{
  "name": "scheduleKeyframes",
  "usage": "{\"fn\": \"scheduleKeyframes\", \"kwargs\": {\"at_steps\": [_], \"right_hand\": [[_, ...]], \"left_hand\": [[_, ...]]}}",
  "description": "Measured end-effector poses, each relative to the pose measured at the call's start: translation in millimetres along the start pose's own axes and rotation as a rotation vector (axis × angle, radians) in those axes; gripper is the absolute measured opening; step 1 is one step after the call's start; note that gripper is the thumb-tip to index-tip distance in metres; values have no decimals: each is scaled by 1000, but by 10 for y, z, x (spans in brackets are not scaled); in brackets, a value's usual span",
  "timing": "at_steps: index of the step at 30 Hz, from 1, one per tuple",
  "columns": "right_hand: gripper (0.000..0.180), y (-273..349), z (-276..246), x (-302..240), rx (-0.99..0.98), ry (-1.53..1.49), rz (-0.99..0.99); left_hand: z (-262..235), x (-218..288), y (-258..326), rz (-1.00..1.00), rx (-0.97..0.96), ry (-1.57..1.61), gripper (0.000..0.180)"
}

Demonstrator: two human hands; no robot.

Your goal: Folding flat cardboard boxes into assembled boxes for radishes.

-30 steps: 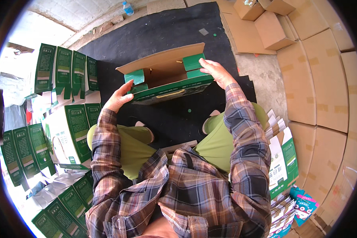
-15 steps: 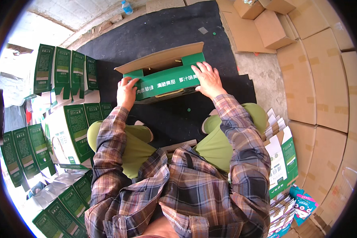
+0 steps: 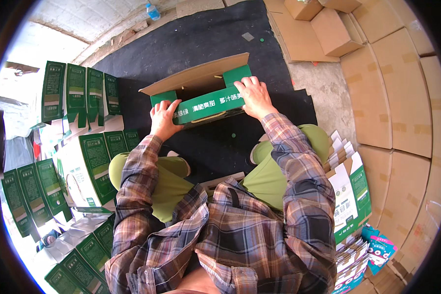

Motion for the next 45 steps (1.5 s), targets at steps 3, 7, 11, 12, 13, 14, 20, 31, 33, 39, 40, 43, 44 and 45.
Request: {"fn": "scheduleKeyframes", "kwargs": {"at_steps": [3, 7, 11, 12, 13, 14, 20, 31, 33, 39, 40, 43, 44, 45], "right_hand": [[67, -46, 60, -33, -8, 17, -35], [79, -86, 119, -256, -39, 88, -121], [81, 19, 200, -60, -110, 201, 34], [84, 0, 257, -83, -165, 201, 54], [86, -16, 290, -105, -193, 178, 73], [85, -26, 281, -157, -181, 136, 58], [75, 13, 213, 164, -138, 12, -19], [48, 1382, -112, 2446, -302, -170, 431], [44, 1755, 465, 2829, -400, -437, 419], [45, 2156, 1694, 2399, -468, -862, 793], [46, 2185, 1747, 2286, -442, -901, 826], [46, 2160, 1868, 2017, -383, -995, 879], [47, 2166, 1897, 1956, -364, -1018, 889], [47, 2187, 1911, 1929, -347, -1037, 905]], "left_hand": [[13, -65, 17, 19, 15, 2, 84], [9, -159, 103, 14, 85, 38, 83], [52, 112, -82, 190, 56, 86, 80], [49, 100, -46, 169, 80, 74, 80], [83, 65, -38, 155, 93, 86, 79], [96, 22, -14, 121, 49, 111, 80], [92, 83, 100, 82, 44, 109, 71], [-310, -288, 275, -309, 278, 683, 79], [-553, -333, 336, -300, 423, 920, 79], [-1484, -586, 1264, -180, 885, 1500, 39], [-1595, -674, 1460, -182, 936, 1524, 34], [-1708, -1030, 2063, -45, 1061, 1824, 37], [-1781, -1064, 2227, 6, 1074, 1960, 38], [-1881, -1085, 2421, -1, 1130, 1928, 40]]}}
Point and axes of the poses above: each hand's wrist, its own y-axis away from the middle knuckle, its own z-axis out of the palm, x = y × z, the point moved 6 cm from there along -y, towards the middle knuckle, and after that the axes turned 7 degrees about -x, right-handed, at the moved point
